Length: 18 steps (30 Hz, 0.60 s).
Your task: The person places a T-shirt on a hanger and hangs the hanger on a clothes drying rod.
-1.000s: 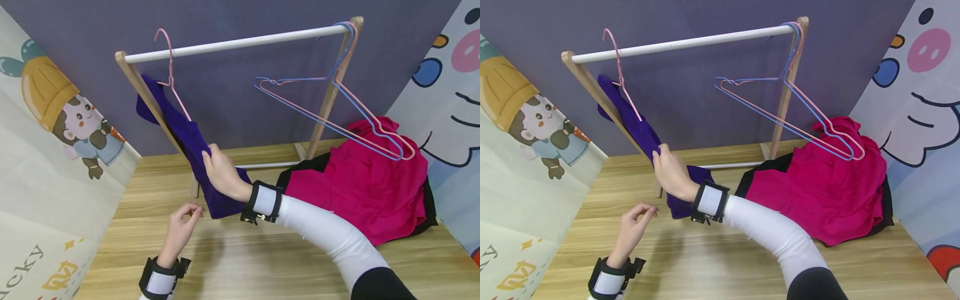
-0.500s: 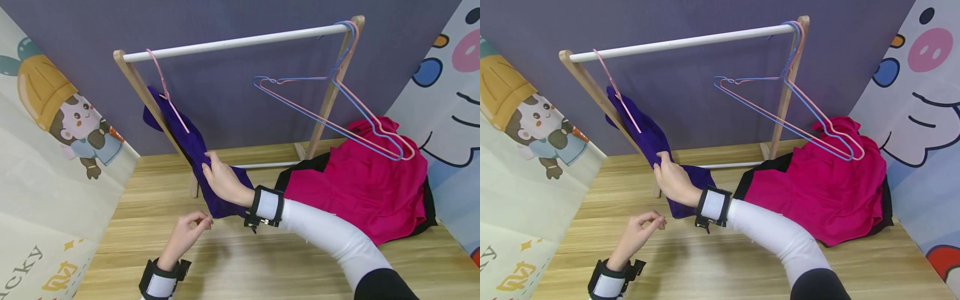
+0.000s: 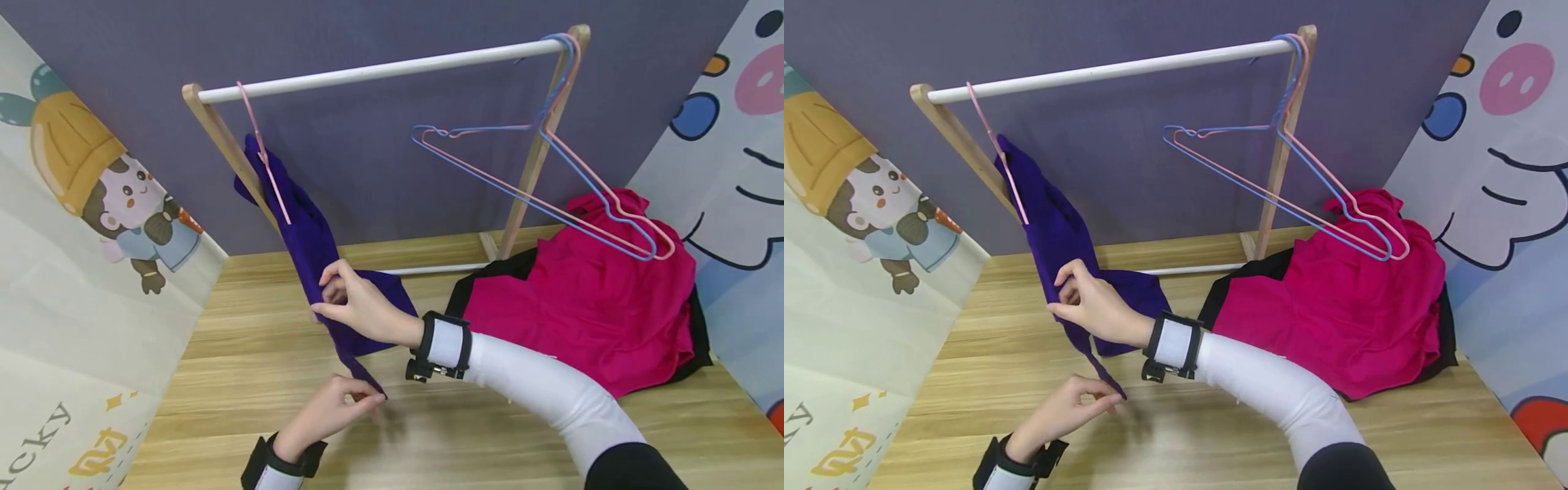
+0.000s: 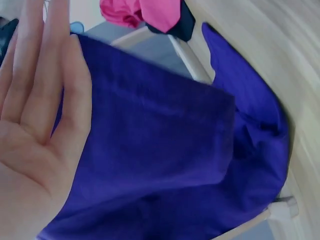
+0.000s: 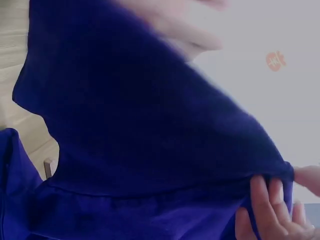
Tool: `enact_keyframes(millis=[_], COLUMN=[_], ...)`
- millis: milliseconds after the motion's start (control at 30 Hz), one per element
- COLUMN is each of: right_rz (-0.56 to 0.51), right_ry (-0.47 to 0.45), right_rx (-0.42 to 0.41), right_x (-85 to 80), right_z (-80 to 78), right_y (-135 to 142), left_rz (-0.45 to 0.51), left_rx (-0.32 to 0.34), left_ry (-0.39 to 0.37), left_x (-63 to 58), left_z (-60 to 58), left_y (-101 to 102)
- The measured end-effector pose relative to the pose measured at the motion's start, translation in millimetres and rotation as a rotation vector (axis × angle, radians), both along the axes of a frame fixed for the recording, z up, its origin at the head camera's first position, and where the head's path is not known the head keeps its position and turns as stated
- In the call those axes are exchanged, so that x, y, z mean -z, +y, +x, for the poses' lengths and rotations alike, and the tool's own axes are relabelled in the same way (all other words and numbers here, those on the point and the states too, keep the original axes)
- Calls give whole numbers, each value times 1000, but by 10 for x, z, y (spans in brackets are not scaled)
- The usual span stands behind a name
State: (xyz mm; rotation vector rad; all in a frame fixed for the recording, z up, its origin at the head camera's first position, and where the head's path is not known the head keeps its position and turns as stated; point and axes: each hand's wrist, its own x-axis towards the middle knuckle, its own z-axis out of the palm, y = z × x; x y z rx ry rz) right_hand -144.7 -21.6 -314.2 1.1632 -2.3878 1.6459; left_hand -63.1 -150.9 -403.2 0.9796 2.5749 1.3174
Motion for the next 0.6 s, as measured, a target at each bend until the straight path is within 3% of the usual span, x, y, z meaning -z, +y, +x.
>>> enact_keyframes(millis=[100,200,267,433,500,600], right_rz=[16,42,67,155,177,203], right_ry=[23,17,24,49,32,3], right_rx=[-69,-177,-260,-407,-443,-476], right_x=[24,40,50,70,74,75], right_z=[19,41,57,99,125,170], right_y=[9,27,42,56,46,13], left_rz=[18,75,107,167,193,182], left_rx=[0,-58,-120,-330,-386,-425], left_ry=[-7,-4,-14,-34,3,147], left_x=[36,27,-69,-49,58,77], left_z=[6,-2,7,-38,-84,-129], left_y=[56,103,144,119,82,76])
